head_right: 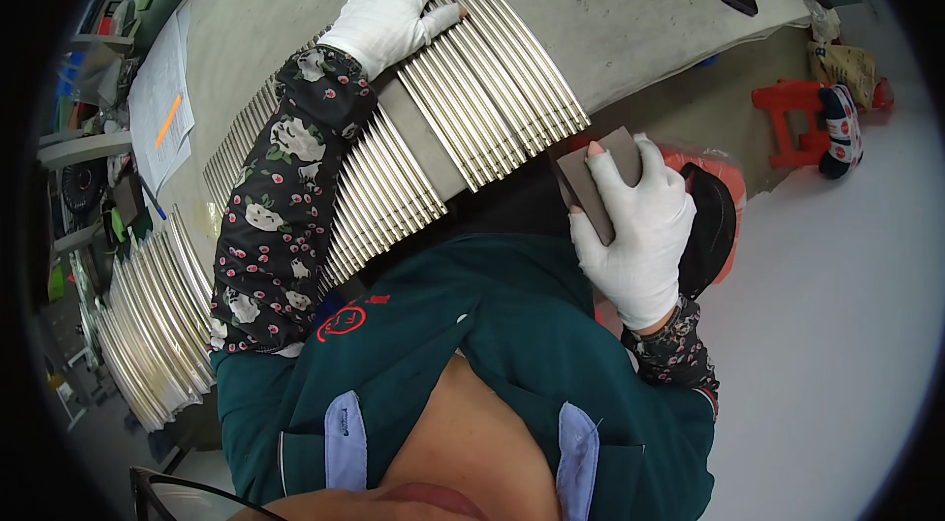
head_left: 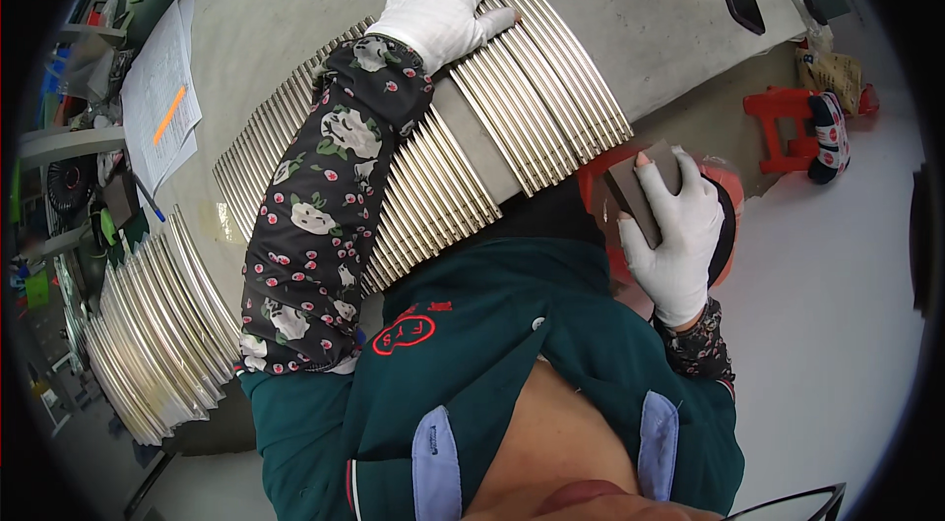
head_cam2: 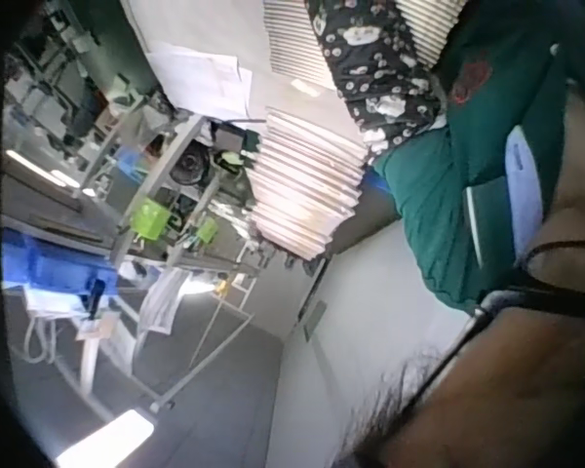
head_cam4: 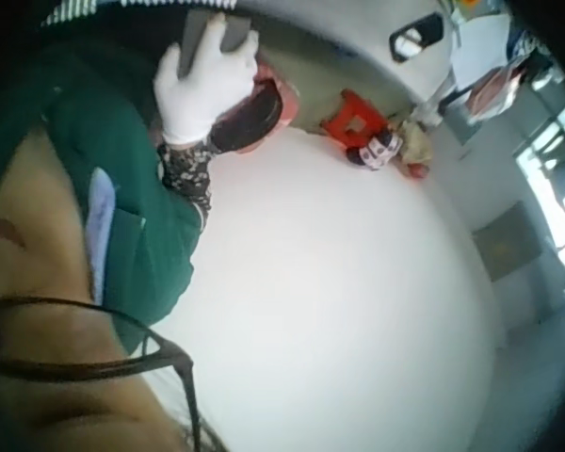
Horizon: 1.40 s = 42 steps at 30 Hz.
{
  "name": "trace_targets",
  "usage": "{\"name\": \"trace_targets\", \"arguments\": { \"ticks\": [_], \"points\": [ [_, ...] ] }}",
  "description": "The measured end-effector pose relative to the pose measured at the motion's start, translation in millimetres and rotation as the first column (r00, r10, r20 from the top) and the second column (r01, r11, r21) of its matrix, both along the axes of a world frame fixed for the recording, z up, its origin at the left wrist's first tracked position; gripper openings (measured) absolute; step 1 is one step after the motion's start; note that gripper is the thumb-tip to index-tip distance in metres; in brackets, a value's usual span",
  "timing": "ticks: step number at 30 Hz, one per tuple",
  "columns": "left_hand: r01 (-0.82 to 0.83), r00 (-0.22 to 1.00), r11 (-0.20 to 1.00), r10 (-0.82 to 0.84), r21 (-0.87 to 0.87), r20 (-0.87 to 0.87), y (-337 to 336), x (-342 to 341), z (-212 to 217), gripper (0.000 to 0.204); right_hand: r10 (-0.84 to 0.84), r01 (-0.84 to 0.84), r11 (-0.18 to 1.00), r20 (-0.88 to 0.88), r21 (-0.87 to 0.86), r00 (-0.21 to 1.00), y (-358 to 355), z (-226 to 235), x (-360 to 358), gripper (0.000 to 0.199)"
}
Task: Sand a group of thin metal rods using a sanding block.
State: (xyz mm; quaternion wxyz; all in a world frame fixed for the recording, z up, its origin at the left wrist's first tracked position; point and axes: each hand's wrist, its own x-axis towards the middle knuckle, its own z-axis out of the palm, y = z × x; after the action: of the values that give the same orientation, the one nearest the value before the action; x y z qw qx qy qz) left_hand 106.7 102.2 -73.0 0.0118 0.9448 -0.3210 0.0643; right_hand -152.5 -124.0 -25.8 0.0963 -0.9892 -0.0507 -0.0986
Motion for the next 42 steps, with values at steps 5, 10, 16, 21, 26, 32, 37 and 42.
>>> {"name": "trace_targets", "arguments": {
  "ticks": [5, 10, 16, 21, 26, 32, 37, 42],
  "points": [
    [-0.015, 1.0, 1.0, 0.015, 0.0, 0.007, -2, -1, 0, 0.073, 0.0, -0.002, 1.0, 0.102, 0.021, 0.995, 4, -2, 11, 0.061],
    [-0.013, 1.0, 1.0, 0.013, -0.007, -0.019, -5, 1, 0, 0.072, -0.005, 0.003, 1.0, 0.073, 0.028, 0.997, 6, 2, 18, 0.063],
    [-0.008, 1.0, 1.0, 0.008, 0.004, -0.001, -4, 1, 0, 0.073, 0.051, -0.05, 0.999, 0.144, -0.013, 0.988, 28, -2, 57, 0.061],
    [-0.005, 1.0, 1.0, 0.005, 0.002, 0.006, -2, 2, -1, 0.072, 0.065, -0.066, 0.998, 0.064, 0.01, 0.996, 18, 12, 48, 0.06],
    [0.026, 0.998, 0.999, -0.028, 0.044, 0.053, -5, 2, 0, 0.071, -0.024, 0.025, 1.0, 0.052, -0.009, 0.998, -16, 3, 9, 0.058],
    [0.208, 0.976, 0.978, -0.209, 0.029, 0.055, -7, -12, 6, 0.067, 0.002, -0.001, 1.0, 0.066, -0.012, 0.998, 6, -5, 11, 0.058],
    [0.207, 0.976, 0.978, -0.208, 0.026, 0.063, -4, -16, 10, 0.064, 0.003, -0.002, 1.0, 0.086, -0.012, 0.996, 19, -3, 18, 0.057],
    [0.199, 0.977, 0.979, -0.202, 0.046, 0.074, -4, -15, 10, 0.063, 0.0, -0.003, 0.999, 0.084, 0.034, 0.996, 13, -3, 18, 0.06]
  ]
}}
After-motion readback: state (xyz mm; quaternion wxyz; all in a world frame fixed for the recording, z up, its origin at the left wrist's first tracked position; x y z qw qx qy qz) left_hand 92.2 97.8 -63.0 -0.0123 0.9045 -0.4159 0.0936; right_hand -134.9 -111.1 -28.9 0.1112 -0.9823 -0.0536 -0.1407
